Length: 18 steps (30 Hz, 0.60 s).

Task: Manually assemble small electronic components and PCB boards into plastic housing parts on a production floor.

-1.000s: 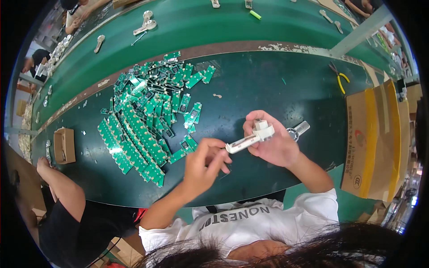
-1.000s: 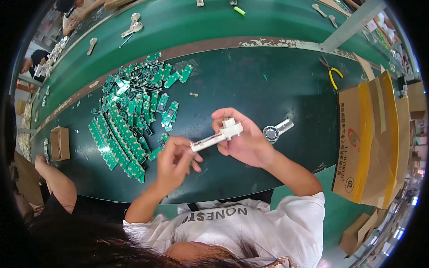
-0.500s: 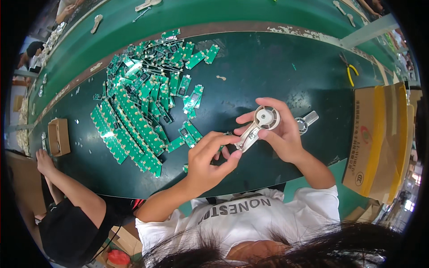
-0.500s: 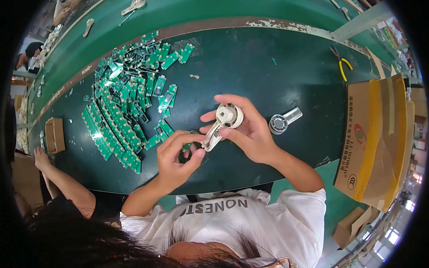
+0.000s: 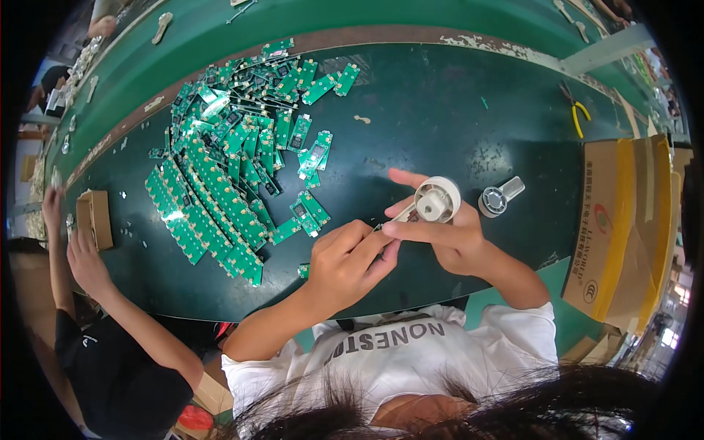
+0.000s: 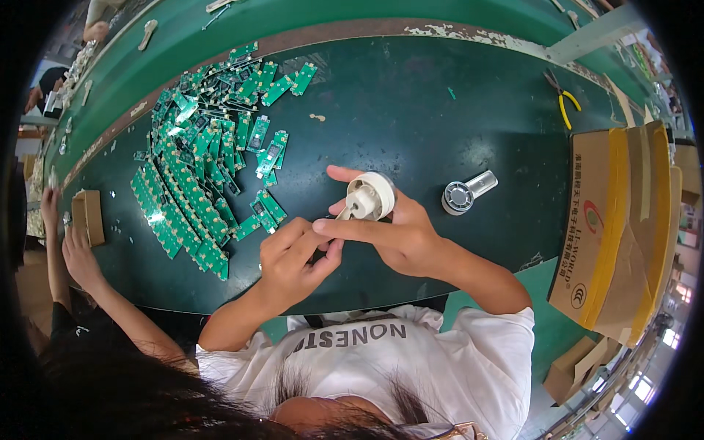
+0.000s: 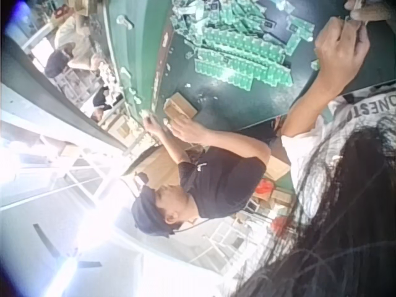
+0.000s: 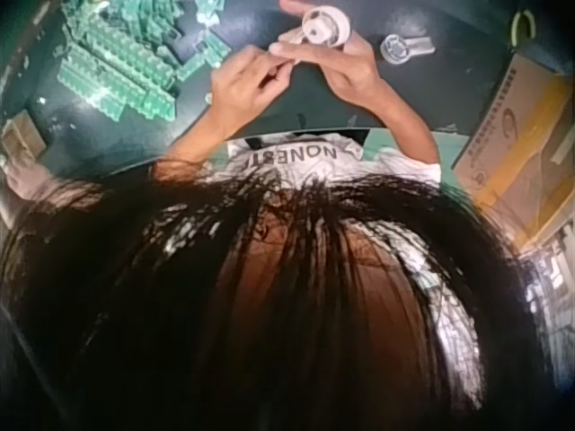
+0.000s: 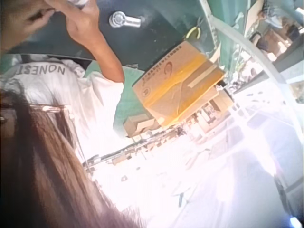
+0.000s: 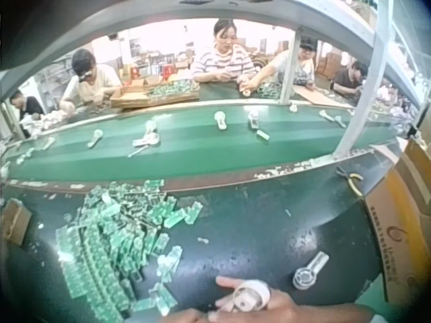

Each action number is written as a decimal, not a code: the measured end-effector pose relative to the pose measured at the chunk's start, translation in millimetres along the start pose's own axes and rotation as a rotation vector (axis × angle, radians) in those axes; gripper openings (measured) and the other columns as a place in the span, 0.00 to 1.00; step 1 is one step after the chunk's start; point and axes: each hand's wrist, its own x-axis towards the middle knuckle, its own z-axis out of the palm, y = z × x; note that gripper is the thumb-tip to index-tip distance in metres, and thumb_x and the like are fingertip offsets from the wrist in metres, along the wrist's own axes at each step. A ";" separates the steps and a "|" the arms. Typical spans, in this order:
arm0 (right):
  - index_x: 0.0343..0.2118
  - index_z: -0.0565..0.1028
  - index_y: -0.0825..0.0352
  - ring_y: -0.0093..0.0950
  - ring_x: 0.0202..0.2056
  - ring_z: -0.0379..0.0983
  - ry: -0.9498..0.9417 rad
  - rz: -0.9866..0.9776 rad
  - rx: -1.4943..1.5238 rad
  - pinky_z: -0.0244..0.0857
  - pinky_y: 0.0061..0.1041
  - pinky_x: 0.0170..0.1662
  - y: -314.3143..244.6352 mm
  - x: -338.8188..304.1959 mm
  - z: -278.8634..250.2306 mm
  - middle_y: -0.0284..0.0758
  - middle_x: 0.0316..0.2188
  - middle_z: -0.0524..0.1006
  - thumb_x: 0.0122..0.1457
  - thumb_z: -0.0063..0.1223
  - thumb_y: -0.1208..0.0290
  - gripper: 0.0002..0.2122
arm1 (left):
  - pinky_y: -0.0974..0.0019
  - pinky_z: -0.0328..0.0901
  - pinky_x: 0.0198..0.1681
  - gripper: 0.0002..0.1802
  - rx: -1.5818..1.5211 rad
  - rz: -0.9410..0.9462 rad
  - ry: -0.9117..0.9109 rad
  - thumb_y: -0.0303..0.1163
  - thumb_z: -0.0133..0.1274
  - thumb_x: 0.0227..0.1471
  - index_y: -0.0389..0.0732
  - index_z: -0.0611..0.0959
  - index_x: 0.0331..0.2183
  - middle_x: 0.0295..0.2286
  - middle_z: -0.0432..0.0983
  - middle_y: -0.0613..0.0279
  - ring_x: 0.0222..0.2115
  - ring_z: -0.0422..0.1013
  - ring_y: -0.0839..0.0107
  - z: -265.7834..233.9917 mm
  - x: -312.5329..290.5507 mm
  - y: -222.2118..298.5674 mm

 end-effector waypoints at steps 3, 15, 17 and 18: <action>0.40 0.78 0.67 0.41 0.45 0.73 0.014 -0.087 -0.066 0.70 0.33 0.42 0.2 2.0 3.1 0.47 0.35 0.75 0.43 0.41 0.93 0.23 | 0.72 0.61 0.16 0.10 -0.039 -0.037 -0.048 0.19 0.61 0.36 0.37 0.78 0.27 0.19 0.68 0.64 0.16 0.68 0.73 -2.0 -1.5 0.4; 0.28 0.79 0.66 0.29 0.31 0.71 0.133 0.008 -0.216 0.66 0.24 0.31 -0.3 -4.1 10.5 0.44 0.42 0.74 0.41 0.66 0.76 0.10 | 0.75 0.61 0.18 0.09 -0.182 -0.102 0.031 0.16 0.57 0.41 0.36 0.79 0.29 0.24 0.74 0.60 0.19 0.69 0.75 -6.0 5.6 0.6; 0.28 0.78 0.66 0.29 0.30 0.70 0.128 0.028 -0.248 0.65 0.25 0.34 0.7 -5.2 10.7 0.43 0.44 0.72 0.42 0.65 0.79 0.09 | 0.72 0.64 0.23 0.11 -0.179 -0.101 0.076 0.16 0.54 0.44 0.35 0.80 0.34 0.25 0.74 0.59 0.22 0.70 0.71 -6.3 6.9 -1.7; 0.28 0.78 0.66 0.29 0.30 0.70 0.132 0.031 -0.250 0.65 0.25 0.34 -0.1 -4.9 10.3 0.43 0.44 0.72 0.42 0.65 0.79 0.09 | 0.69 0.65 0.29 0.14 -0.253 -0.165 0.060 0.16 0.50 0.47 0.34 0.79 0.39 0.27 0.76 0.58 0.26 0.70 0.68 -7.2 6.9 -2.2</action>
